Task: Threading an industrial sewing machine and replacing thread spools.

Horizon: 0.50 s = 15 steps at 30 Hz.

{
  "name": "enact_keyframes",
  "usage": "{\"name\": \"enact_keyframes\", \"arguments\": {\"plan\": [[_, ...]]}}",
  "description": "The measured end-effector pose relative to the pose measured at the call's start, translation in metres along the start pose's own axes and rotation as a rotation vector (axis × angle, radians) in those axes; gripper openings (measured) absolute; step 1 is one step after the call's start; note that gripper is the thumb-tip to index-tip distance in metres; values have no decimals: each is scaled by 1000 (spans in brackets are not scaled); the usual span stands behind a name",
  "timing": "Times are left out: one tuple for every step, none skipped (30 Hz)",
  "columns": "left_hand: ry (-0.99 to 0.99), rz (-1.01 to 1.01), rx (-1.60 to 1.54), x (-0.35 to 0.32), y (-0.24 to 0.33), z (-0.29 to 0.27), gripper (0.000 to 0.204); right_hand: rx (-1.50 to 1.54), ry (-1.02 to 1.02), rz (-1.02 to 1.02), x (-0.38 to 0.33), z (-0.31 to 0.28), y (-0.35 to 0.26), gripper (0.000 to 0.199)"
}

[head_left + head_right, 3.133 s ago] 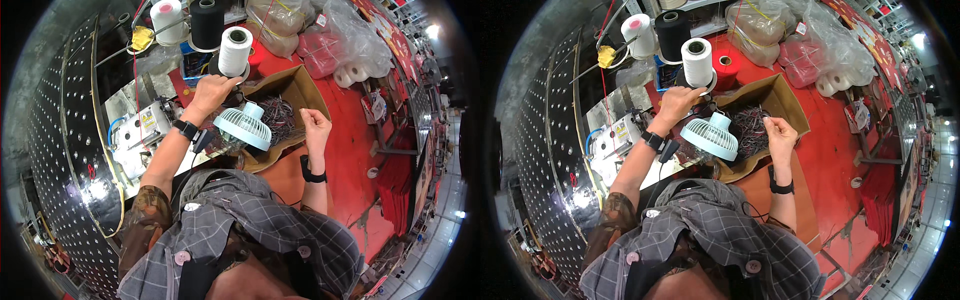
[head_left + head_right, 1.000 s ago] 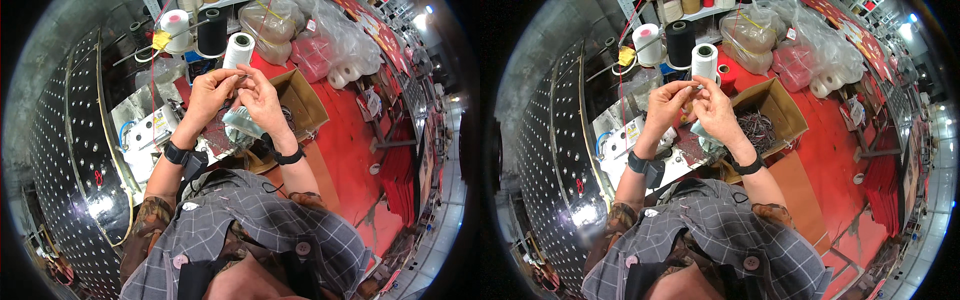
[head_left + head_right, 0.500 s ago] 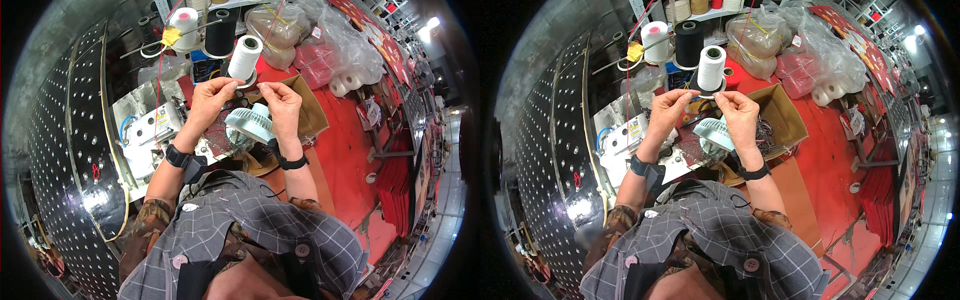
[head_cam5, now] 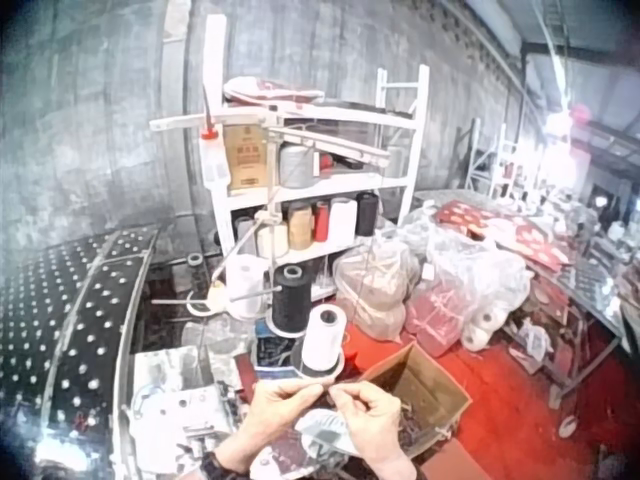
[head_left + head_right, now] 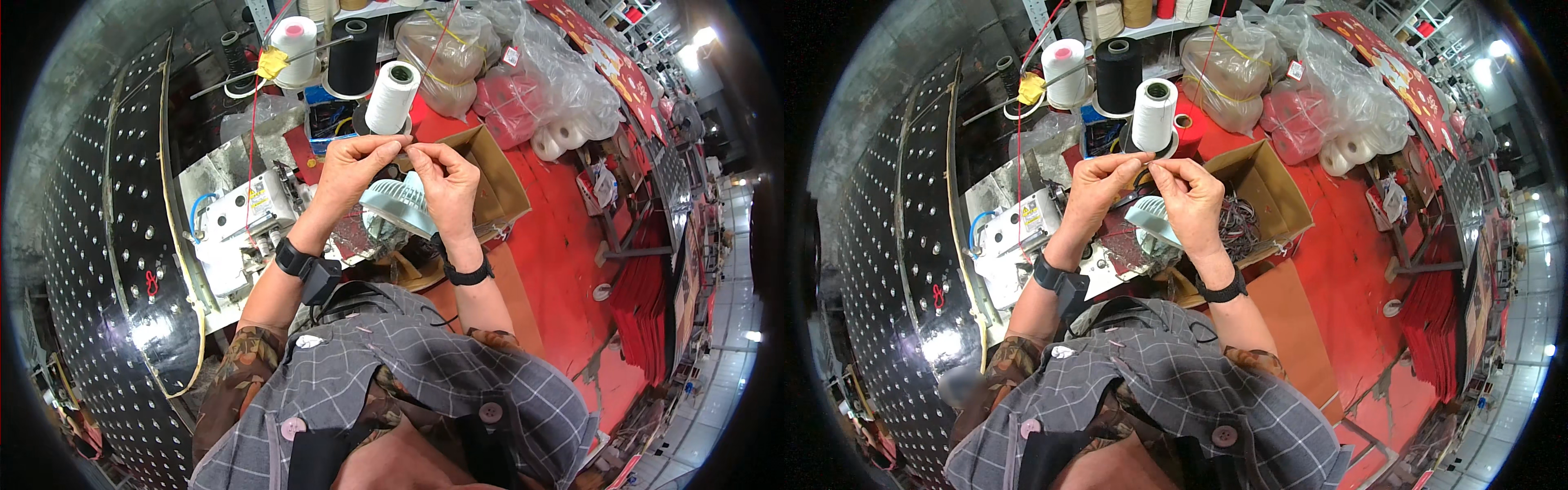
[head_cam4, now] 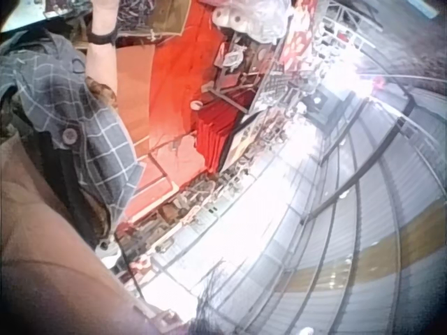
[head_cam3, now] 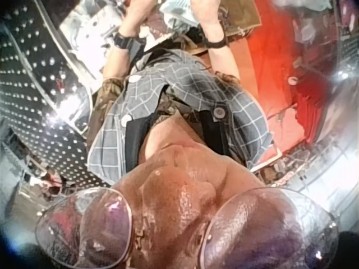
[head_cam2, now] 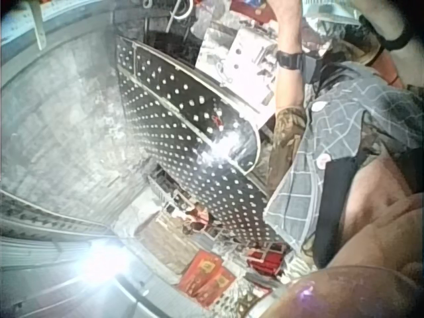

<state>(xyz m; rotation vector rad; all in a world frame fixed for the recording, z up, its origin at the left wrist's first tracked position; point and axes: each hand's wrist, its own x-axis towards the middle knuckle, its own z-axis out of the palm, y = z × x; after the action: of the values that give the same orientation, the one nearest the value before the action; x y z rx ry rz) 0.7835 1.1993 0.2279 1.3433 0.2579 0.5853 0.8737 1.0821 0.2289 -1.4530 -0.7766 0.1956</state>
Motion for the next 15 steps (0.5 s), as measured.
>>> {"name": "enact_keyframes", "arguments": {"plan": [[3, 9, 4, 0, 0, 0, 24, 2, -3, -5, 0, 0, 1, 10], [4, 11, 4, 0, 0, 1, 24, -2, 1, 0, 0, 0, 1, 10], [5, 10, -3, 1, 0, 1, 24, 4, -6, -10, 0, -1, 1, 10], [6, 11, -11, 1, 1, 1, 24, -9, -11, -7, -1, -1, 1, 10], [6, 12, -11, 1, 1, 1, 24, -23, -11, -3, -1, -1, 1, 10], [4, 0, -17, 1, 1, 1, 24, -20, -16, -5, -1, -1, 1, 10], [1, -11, -24, 0, 2, 0, 24, -16, -21, -2, -2, -1, 1, 10], [1, -11, -24, 0, 2, 0, 24, -15, -24, 6, -2, -1, 1, 10], [-20, -39, -27, -1, 3, -1, 25, -13, -26, 3, -2, -1, 0, 10], [-50, -48, -45, -1, 3, -3, 25, 19, -24, 37, -2, -2, 0, 11], [-43, -69, -30, -1, 3, -3, 25, 46, -4, 78, -2, -1, 0, 11], [-61, -62, -30, -1, 3, -4, 26, 51, -18, 76, -3, -1, -1, 11], [-71, -81, -19, -1, 4, -5, 27, 134, -36, 105, -2, -1, -1, 12], [-83, -56, -27, 0, 4, -6, 27, 217, -55, 131, -1, 0, -1, 12], [-100, -45, -40, -1, 5, -6, 27, 217, -53, 130, -1, -2, -1, 12]]}}
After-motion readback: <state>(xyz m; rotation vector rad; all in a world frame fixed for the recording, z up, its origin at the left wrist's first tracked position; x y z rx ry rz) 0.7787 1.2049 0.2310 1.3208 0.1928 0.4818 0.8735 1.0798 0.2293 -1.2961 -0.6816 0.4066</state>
